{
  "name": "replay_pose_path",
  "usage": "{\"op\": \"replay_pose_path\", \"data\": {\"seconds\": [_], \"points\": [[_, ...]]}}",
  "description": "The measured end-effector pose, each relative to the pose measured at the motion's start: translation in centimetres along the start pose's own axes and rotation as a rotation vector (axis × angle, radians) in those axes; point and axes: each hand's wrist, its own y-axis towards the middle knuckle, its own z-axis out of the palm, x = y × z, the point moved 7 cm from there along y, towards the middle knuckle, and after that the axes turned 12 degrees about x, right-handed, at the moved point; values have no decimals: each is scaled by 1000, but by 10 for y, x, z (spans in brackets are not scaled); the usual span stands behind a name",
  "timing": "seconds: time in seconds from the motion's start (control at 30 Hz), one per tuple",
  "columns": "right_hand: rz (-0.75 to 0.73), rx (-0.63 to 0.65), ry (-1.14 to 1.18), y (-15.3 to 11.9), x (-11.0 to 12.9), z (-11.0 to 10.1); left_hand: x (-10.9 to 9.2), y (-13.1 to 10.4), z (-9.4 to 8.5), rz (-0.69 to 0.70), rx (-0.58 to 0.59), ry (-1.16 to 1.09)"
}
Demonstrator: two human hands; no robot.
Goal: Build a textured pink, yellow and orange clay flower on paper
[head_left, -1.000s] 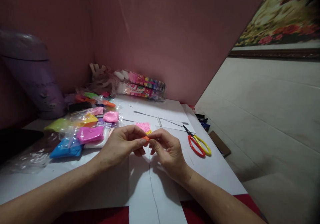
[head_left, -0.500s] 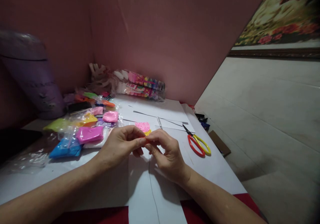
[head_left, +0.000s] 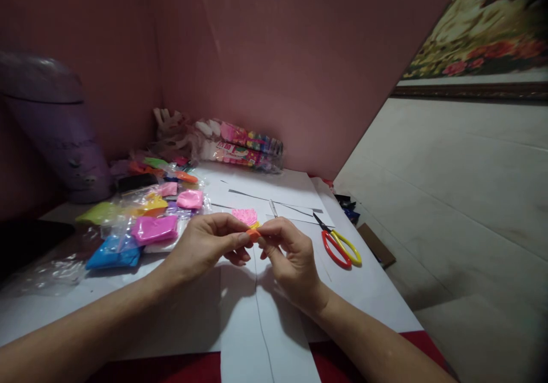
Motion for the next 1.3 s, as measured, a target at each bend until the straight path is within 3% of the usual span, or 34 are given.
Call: {"op": "replay_pose_path", "data": {"seconds": [0.17, 0.4, 0.57, 0.7, 0.83, 1.3], "points": [[-79, 18, -76, 1, 8, 1, -2, -1, 2, 8, -22, 94], [22, -32, -26, 0, 1, -1, 5, 3, 3, 17, 58, -74], [-50, 13, -50, 1, 6, 1, 9, 5, 4, -43, 121, -37], [-107, 56, -85, 1, 13, 3, 9, 4, 5, -70, 101, -54], [-71, -2, -154, 2, 14, 0, 10, 4, 1, -29, 59, -50], [-57, 0, -168, 2, 11, 1, 17, 5, 0, -88, 89, -151]]}}
